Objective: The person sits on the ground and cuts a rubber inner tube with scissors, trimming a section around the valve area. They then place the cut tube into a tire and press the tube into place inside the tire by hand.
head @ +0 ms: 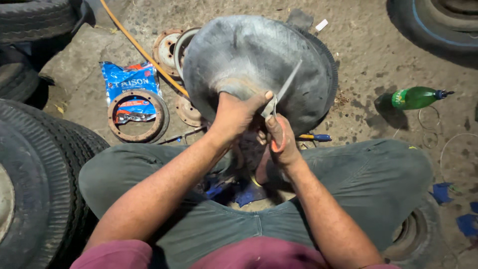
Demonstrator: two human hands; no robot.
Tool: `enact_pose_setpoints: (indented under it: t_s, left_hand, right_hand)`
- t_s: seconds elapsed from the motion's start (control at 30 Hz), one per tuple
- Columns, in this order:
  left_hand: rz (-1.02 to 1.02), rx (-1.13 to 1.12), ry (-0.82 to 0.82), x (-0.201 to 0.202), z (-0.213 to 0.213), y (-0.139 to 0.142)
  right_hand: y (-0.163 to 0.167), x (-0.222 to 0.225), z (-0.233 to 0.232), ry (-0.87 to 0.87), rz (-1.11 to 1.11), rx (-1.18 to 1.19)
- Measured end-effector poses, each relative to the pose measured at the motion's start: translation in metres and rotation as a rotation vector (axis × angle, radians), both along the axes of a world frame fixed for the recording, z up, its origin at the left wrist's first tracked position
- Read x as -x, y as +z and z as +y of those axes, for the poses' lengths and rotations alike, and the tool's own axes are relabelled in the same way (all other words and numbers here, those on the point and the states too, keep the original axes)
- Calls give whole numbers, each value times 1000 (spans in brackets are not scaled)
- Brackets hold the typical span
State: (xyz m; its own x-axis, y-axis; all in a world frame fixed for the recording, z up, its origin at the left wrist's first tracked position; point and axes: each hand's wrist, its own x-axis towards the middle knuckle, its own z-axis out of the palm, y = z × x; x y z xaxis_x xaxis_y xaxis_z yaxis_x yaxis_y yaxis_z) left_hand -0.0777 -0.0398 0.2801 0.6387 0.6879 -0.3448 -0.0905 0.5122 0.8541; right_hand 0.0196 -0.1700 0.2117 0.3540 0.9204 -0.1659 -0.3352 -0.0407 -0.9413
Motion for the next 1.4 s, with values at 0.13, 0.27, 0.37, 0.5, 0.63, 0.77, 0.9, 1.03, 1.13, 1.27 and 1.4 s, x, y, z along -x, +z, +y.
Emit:
enact_pose_setpoints:
  t_s: [0.13,0.27,0.37,0.5,0.63,0.77,0.9,1.03,1.13,1.27,1.4]
  left_hand:
    - [-33,127,-8,0,5,-2]
    - [17,-83,-61,4,20,-7]
    - [98,-140,-182,8,39,-10]
    - [35,-117,-105,7,48,-17]
    - [-71,-69,32,2,38,-22]
    - [0,-249,-44,0,45,-19]
    - [11,-321,-175,5,59,-13]
    - [25,-362,-171,4,50,-13]
    - [-41,-324,-179,1,46,-15]
    - [49,-229,-132,0,49,-18]
    - [24,-241,-129,1,46,-22]
  right_hand:
    - [1,-1,-3,-13,-121,143]
    - [2,-7,-2,76,-215,155]
    - [1,-7,-2,91,-218,130]
    - [2,2,0,50,-79,131]
    - [9,5,4,43,-234,276]
    - [14,5,4,25,-307,243]
    - [15,3,-1,33,-166,166]
    - [13,-1,-3,41,-203,214]
    - [11,-1,-4,44,-266,199]
    - [7,3,-5,2,-173,223]
    - [5,-3,-3,39,-215,157]
